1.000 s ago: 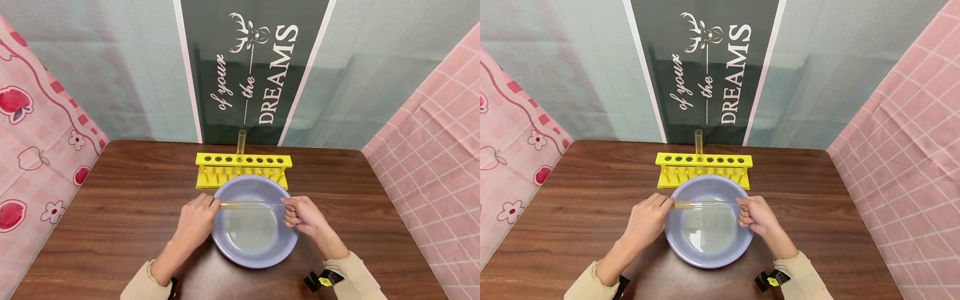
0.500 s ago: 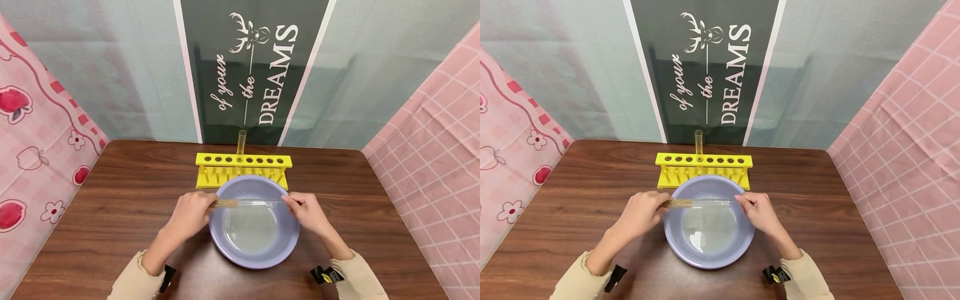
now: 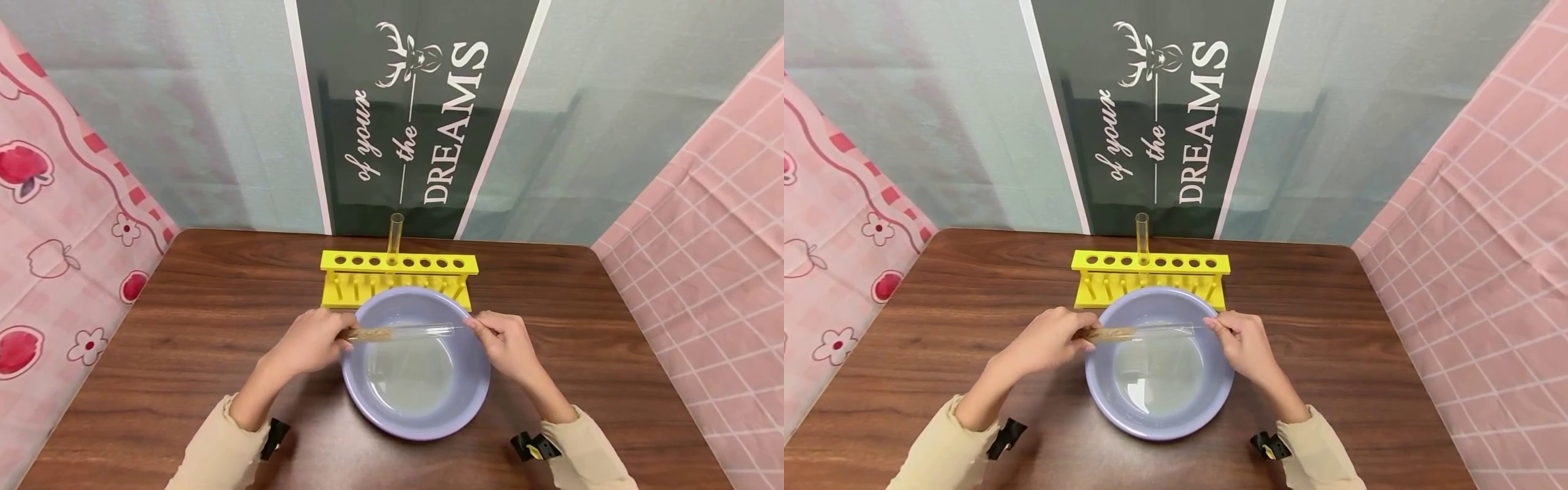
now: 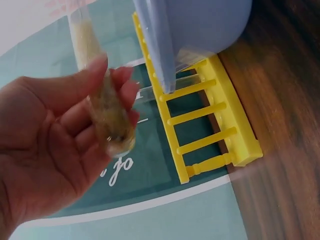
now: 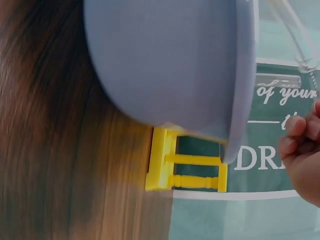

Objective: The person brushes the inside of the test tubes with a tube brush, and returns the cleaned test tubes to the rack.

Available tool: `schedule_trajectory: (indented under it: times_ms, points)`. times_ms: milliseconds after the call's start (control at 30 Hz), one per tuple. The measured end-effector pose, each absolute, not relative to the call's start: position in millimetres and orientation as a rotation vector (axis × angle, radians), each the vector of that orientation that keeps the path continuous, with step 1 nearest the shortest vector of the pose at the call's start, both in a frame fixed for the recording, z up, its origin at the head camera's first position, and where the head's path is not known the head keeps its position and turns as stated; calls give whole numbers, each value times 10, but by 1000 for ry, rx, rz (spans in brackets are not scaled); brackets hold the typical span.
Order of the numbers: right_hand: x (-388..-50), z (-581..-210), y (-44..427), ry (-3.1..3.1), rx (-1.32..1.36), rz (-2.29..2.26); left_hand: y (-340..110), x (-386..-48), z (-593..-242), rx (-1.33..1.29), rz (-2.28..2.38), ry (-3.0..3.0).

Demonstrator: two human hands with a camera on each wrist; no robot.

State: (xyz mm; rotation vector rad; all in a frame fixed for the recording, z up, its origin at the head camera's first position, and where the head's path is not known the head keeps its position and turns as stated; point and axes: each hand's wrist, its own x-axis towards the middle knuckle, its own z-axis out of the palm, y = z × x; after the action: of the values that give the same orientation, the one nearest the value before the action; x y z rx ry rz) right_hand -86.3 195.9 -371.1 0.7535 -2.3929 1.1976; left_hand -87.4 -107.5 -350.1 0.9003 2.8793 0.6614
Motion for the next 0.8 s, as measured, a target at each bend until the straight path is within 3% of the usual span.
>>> schedule_trajectory:
  times_ms: [133,367,600,800]
  points:
    - [-788,-3530,1893,-2565,530,1452,-1015,-865,-3514,855,545,3031]
    - [-888,-3671,2005,-2522,288,2265,-963,-809,-3602,842,534,3215]
    - [-917,-3745,2071,-2240,214,2831,-935,-752,-3740,942,560,3426]
    - [-919,-3761,2112,-2112,189,3010,-928,-728,-3802,957,594,3455]
